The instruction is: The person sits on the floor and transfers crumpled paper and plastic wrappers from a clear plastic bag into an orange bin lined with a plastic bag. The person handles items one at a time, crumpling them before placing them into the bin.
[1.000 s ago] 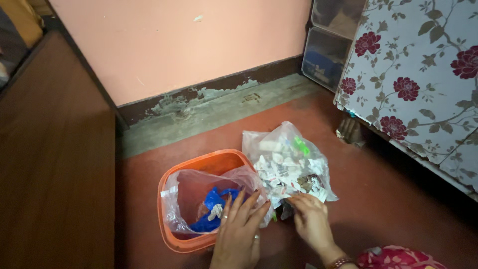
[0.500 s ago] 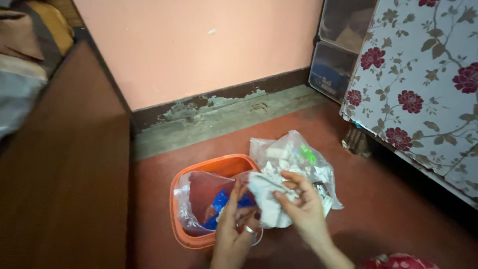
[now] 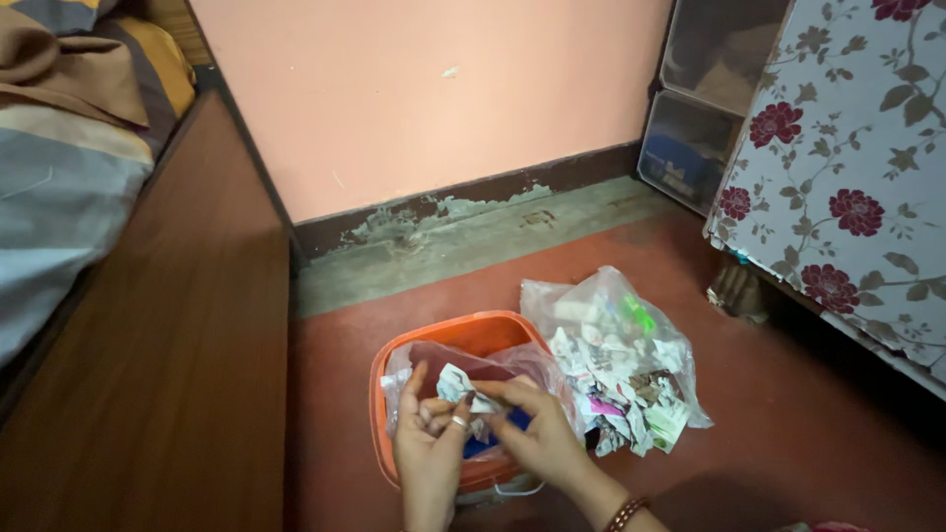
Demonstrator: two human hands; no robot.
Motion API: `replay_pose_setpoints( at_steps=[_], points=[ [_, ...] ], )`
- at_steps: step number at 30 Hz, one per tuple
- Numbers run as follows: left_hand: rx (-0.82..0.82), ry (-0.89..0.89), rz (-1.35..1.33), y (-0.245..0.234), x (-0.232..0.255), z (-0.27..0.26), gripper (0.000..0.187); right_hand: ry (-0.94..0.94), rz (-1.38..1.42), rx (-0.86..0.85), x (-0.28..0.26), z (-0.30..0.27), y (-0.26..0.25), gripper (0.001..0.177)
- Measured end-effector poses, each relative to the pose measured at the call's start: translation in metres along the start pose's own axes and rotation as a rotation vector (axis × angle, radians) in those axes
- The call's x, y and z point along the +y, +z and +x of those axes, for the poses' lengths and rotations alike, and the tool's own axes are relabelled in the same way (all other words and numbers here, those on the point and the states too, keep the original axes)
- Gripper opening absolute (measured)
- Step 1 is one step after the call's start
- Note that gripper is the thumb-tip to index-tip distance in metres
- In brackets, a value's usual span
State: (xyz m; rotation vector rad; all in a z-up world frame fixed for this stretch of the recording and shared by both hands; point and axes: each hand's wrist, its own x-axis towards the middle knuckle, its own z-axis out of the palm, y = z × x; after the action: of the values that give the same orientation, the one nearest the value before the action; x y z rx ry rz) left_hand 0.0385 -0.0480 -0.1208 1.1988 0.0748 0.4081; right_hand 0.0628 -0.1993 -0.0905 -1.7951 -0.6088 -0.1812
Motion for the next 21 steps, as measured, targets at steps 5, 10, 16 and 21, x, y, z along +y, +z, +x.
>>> replay_pose_setpoints(
  at_steps=[5,10,16,21],
  points=[
    [-0.066,-0.028,0.124,-0.003,0.004,-0.001,0.036,0.064,0.213,0.014,0.030,0.000,0.001,0.024],
    [-0.161,0.149,0.334,0.000,0.010,-0.001,0.026,0.158,0.560,0.108,0.065,0.002,0.009,0.021],
    [-0.178,0.031,0.253,0.000,0.008,-0.003,0.030,0.149,0.602,0.092,0.075,0.003,0.007,0.020],
    [-0.019,-0.043,0.145,-0.008,-0.011,0.009,0.035,0.123,0.501,-0.100,0.032,-0.004,-0.004,0.025]
  ],
)
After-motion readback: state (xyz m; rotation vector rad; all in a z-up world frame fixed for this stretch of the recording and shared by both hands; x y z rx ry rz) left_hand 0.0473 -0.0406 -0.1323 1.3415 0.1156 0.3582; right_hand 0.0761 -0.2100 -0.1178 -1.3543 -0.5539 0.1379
